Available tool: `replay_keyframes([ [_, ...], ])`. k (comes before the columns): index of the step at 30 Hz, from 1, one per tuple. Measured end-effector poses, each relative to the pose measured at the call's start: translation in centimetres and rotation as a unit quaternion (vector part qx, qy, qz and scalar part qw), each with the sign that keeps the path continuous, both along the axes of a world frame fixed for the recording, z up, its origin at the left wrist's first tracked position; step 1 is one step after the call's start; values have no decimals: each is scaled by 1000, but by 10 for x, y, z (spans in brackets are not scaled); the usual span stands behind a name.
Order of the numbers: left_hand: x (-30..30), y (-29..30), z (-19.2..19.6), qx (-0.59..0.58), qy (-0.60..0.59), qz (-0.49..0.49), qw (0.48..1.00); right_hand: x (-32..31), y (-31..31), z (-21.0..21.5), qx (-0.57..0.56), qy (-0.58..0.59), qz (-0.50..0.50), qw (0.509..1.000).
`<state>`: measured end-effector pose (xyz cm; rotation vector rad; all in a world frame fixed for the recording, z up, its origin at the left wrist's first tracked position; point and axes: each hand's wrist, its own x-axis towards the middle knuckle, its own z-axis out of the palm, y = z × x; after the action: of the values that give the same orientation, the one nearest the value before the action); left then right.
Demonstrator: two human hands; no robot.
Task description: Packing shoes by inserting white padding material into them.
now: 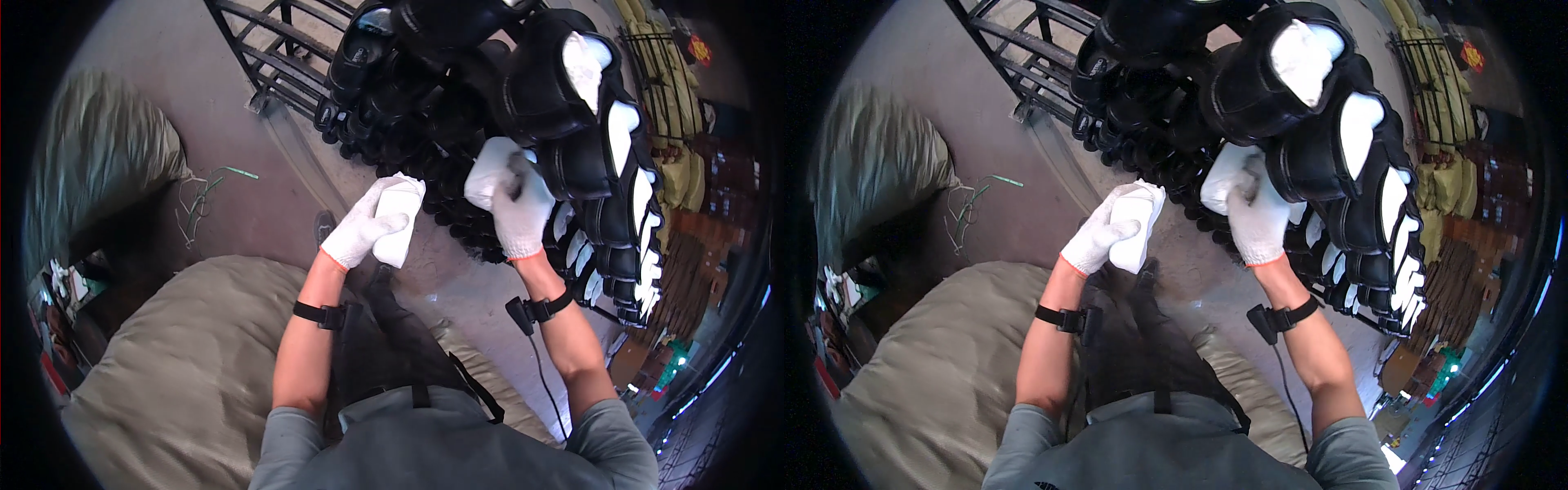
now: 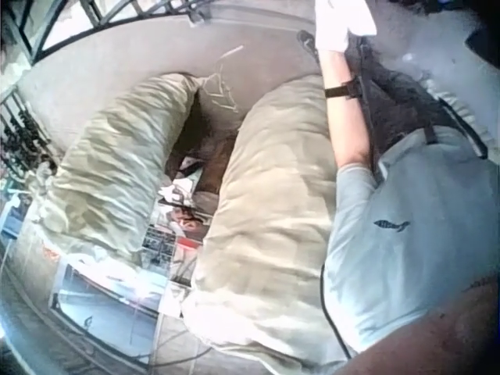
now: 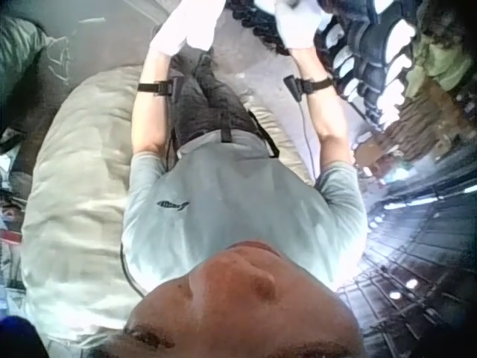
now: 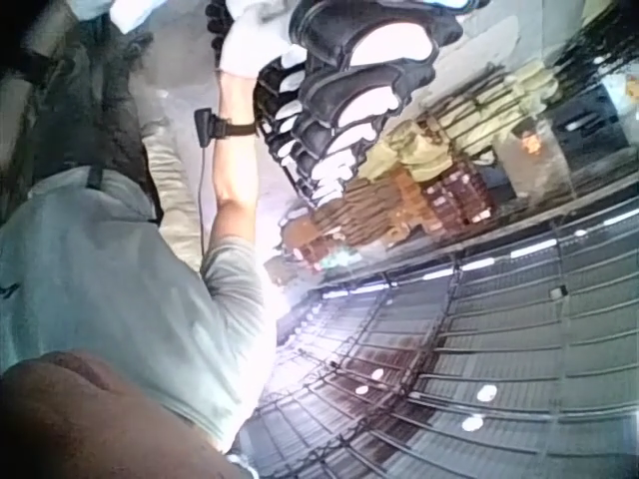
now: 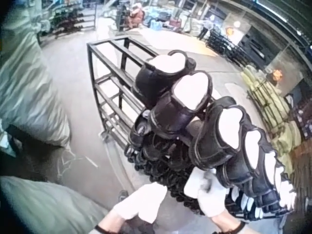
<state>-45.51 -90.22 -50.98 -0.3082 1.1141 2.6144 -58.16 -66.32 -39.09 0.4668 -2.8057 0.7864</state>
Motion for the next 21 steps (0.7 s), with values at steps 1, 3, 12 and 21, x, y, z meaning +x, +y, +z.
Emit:
replay_keyframes([
  [1, -5, -1, 8, -31, -8, -7, 999, -6, 5, -4, 0, 21, -25, 999],
  [3, -15, 1, 20, -44, -7, -3, 999, -19, 0, -14, 15, 41, -82, 996],
  [12, -58, 33, 31, -369, 50, -70, 925, -102, -29, -57, 343, 307, 38, 887],
  [21, -100, 59, 34, -374, 0, -53, 926, -97, -63, -29, 182, 135, 14, 974],
])
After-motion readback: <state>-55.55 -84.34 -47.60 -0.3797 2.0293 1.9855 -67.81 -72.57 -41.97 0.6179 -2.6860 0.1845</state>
